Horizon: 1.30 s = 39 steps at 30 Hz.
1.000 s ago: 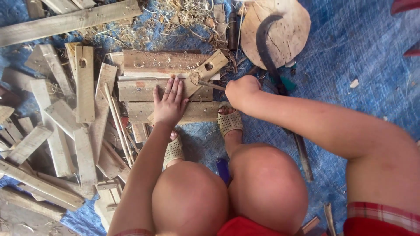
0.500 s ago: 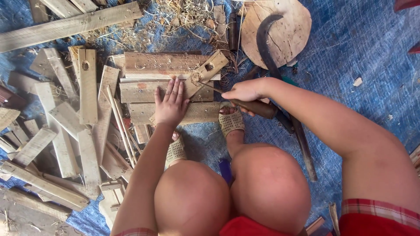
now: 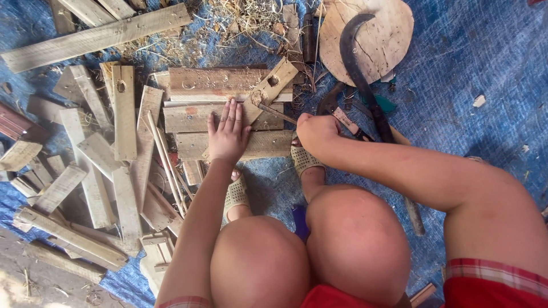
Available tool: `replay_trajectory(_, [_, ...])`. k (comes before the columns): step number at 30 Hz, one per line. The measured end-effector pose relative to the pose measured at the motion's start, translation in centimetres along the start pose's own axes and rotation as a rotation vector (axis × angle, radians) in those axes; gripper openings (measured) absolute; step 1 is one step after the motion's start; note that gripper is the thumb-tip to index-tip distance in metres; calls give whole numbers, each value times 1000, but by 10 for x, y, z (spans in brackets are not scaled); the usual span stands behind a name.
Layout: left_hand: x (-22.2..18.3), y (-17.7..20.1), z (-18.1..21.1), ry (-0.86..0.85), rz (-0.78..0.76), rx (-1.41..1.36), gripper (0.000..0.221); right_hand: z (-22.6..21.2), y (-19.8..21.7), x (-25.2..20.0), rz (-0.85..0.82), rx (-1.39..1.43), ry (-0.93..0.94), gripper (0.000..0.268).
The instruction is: The person is using a curved blade to shave thin layers off a wooden strip while sitting on a tarp.
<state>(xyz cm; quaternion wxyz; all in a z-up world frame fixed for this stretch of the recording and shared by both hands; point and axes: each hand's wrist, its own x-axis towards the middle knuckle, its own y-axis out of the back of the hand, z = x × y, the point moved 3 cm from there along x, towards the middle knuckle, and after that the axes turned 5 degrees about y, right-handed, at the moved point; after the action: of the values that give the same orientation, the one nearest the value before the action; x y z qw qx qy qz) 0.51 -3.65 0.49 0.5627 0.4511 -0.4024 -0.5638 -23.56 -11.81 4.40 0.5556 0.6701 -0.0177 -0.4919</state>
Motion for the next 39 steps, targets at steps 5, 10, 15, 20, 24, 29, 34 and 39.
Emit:
replay_trajectory(5, [-1, 0, -2, 17, -25, 14, 67, 4, 7, -30, -3, 219, 24, 51])
replay_trajectory(10, [-13, -14, -4, -31, -16, 9, 68, 12, -4, -55, -1, 482, 70, 62])
replay_trajectory(15, [-19, -14, -3, -18, 12, 35, 69, 25, -22, -75, -24, 624, 30, 65])
replay_trajectory(20, [-18, 12, 5, 80, 1, 60, 68, 36, -42, -85, -29, 653, 27, 67])
replay_trajectory(24, [-20, 24, 8, 179, -156, 43, 66, 38, -29, -101, -85, 705, -6, 64])
replay_trajectory(29, [-33, 45, 7, 263, -187, -79, 72, 44, 10, -119, -153, 861, -69, 68])
replay_trajectory(34, [-60, 76, -5, 486, -287, -111, 66, 40, 58, -144, -153, 991, -49, 81])
replay_trajectory(39, [-100, 62, -29, 530, -212, -84, 74, 43, 44, -144, -93, 1003, -94, 84])
